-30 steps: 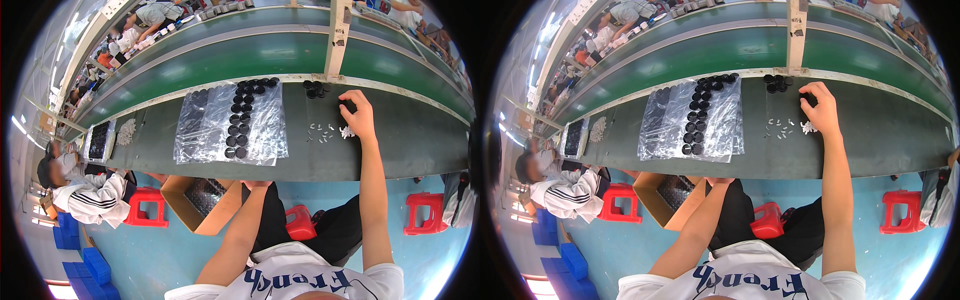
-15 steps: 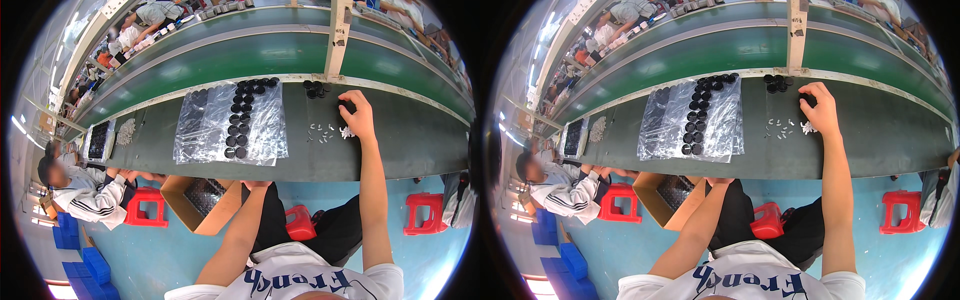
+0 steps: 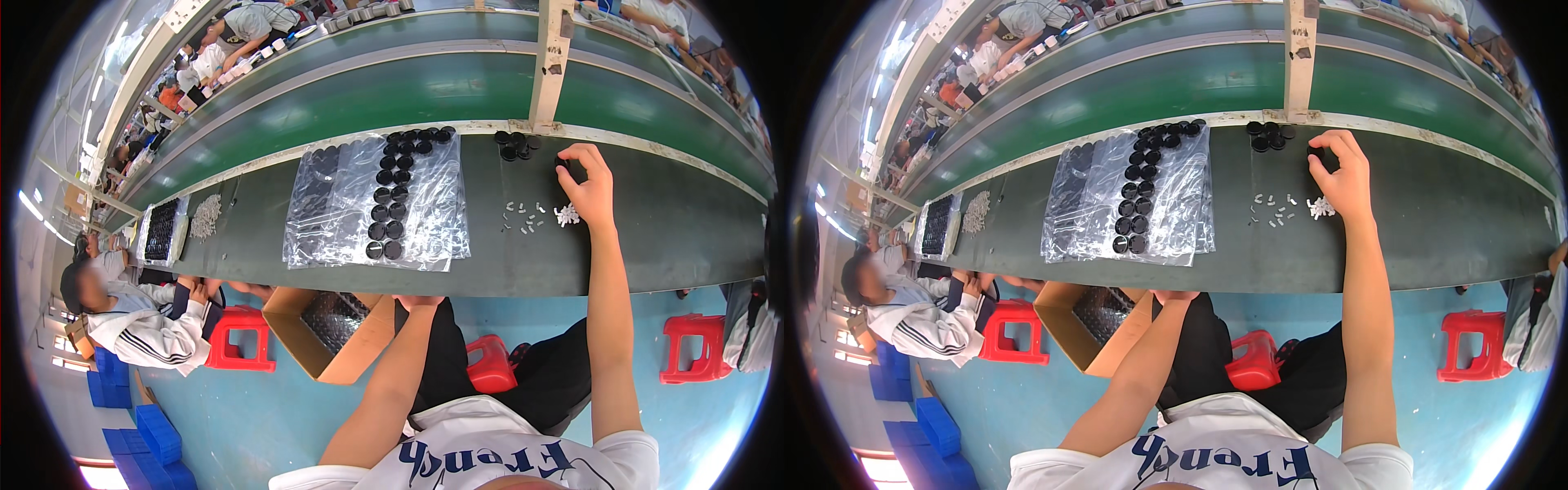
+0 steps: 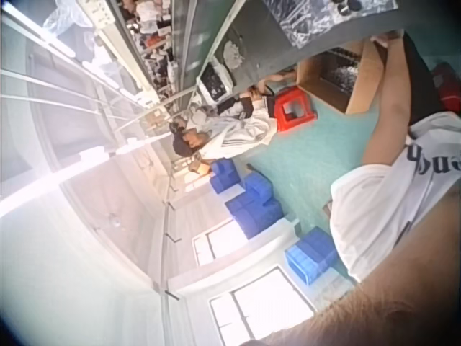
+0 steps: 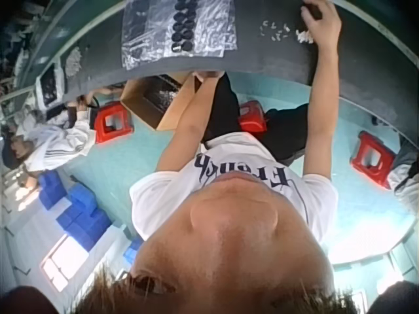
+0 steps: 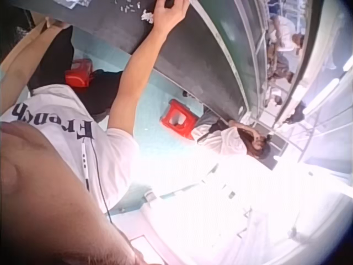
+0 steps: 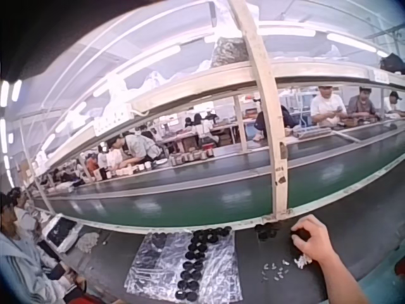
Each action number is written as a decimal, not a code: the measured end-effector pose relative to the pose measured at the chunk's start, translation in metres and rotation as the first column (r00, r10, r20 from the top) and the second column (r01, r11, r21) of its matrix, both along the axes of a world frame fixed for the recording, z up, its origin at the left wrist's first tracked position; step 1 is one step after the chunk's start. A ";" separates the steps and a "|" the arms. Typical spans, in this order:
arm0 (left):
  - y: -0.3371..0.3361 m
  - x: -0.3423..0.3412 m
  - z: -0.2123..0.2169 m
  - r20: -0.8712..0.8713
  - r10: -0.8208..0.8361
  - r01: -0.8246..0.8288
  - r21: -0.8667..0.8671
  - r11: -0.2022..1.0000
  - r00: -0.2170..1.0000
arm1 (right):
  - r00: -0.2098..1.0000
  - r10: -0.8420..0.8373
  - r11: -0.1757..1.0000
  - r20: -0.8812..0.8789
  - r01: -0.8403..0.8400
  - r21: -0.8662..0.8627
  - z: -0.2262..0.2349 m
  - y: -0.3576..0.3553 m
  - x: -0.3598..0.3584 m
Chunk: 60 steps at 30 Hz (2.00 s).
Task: The recorder is picking up small black electronic components from the workbench and placing them into clear plastic bags.
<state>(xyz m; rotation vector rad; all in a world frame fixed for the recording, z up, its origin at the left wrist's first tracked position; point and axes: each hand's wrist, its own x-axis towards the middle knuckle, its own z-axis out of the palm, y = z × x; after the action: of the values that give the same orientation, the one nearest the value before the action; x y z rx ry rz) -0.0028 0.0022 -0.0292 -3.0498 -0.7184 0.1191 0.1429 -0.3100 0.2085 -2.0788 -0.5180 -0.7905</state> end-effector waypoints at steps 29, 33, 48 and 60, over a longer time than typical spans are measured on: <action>-0.001 0.001 0.007 -0.086 0.004 -0.006 -0.022 1.000 0.996 | 0.987 -0.094 0.994 0.131 0.085 0.070 0.002 0.000 0.001; -0.002 0.003 0.013 -0.117 0.002 -0.010 -0.066 0.998 0.993 | 0.990 -0.084 0.994 0.114 0.075 0.082 0.002 -0.001 0.001; 0.000 0.001 0.005 -0.071 0.003 -0.005 -0.027 1.000 0.997 | 0.996 -0.046 0.996 0.074 0.040 0.078 0.002 0.000 0.000; -0.001 0.000 0.007 -0.058 0.007 -0.007 -0.005 1.000 0.998 | 0.997 -0.029 0.997 0.078 0.023 0.070 0.001 -0.001 0.000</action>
<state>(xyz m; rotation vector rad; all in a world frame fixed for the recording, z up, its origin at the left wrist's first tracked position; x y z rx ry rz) -0.0028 0.0009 -0.0222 -3.0354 -0.7268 0.2084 0.1432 -0.3111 0.2095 -2.0002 -0.5009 -0.8969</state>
